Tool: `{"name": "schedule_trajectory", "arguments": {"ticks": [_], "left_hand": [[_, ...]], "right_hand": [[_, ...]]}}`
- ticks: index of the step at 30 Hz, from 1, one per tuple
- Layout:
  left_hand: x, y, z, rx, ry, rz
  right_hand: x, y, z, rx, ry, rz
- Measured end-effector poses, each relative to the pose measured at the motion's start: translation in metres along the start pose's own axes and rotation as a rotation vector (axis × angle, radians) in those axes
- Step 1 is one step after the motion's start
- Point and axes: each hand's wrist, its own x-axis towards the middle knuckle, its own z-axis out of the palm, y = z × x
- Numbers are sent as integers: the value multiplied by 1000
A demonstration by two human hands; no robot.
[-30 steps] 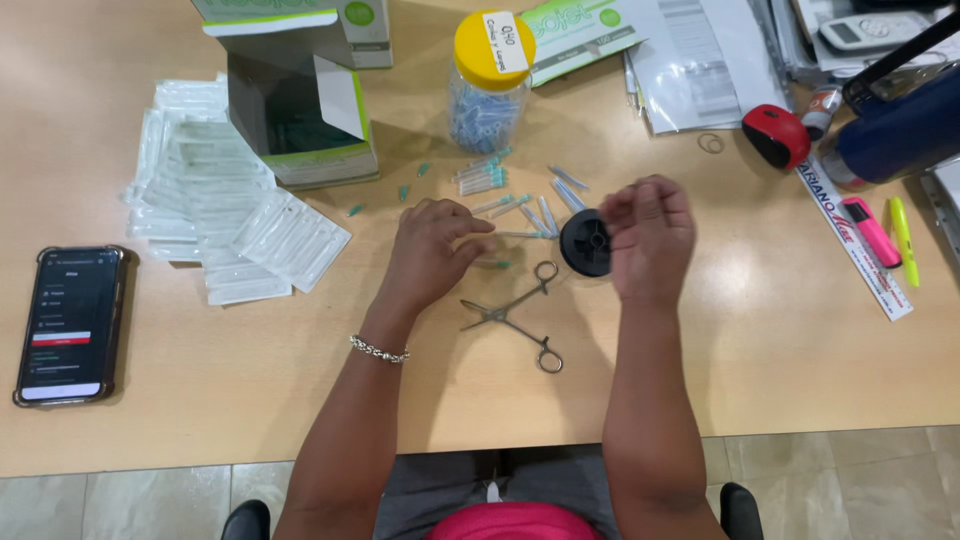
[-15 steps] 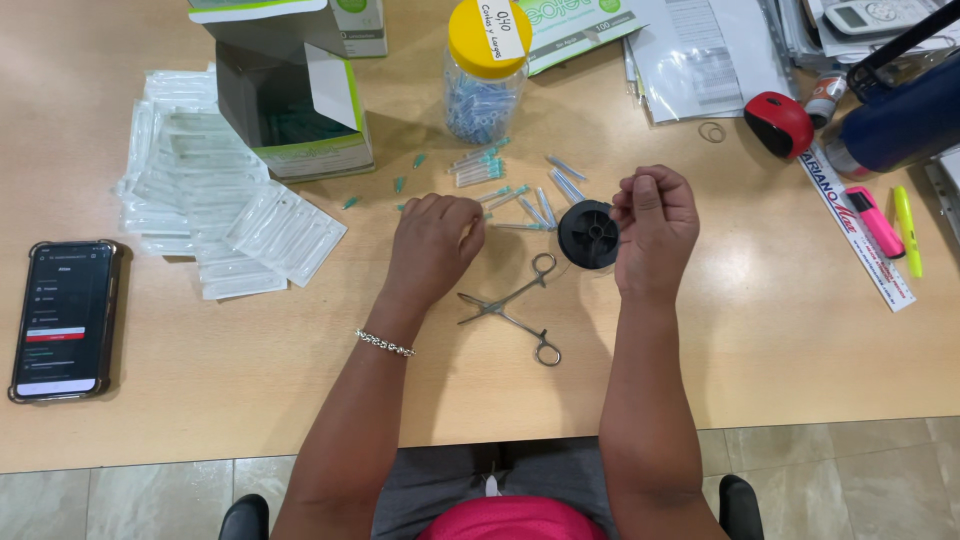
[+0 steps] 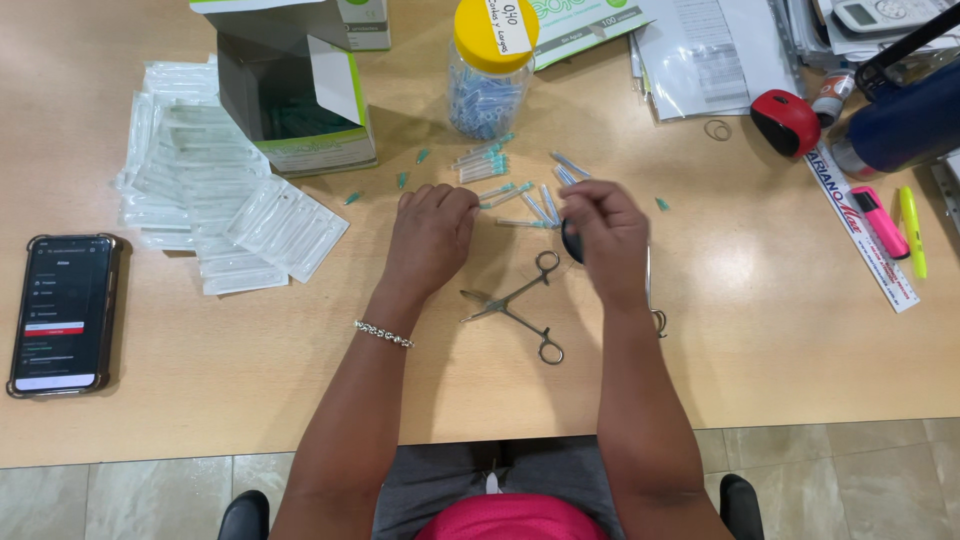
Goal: The person assembles small medical supplies on a desk, using hemostats to hold a thin tube while inserting a needle into it. They handle a spool of black tape and various packaged items, repeatedly picking up and manipulating the tubes and needles.
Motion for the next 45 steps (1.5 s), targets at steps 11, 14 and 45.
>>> {"name": "schedule_trajectory", "arguments": {"ticks": [11,14,45], "left_hand": [[-1,16,4,-165,57,102],[-2,7,6,-105,68,96],[6,20,13,-1680,384,-727]], "right_hand": [[-12,10,28,-411,-165,-200],[-4,6,15,-461,-111,-212],[-23,-16,36,-345,-11,-291]]}}
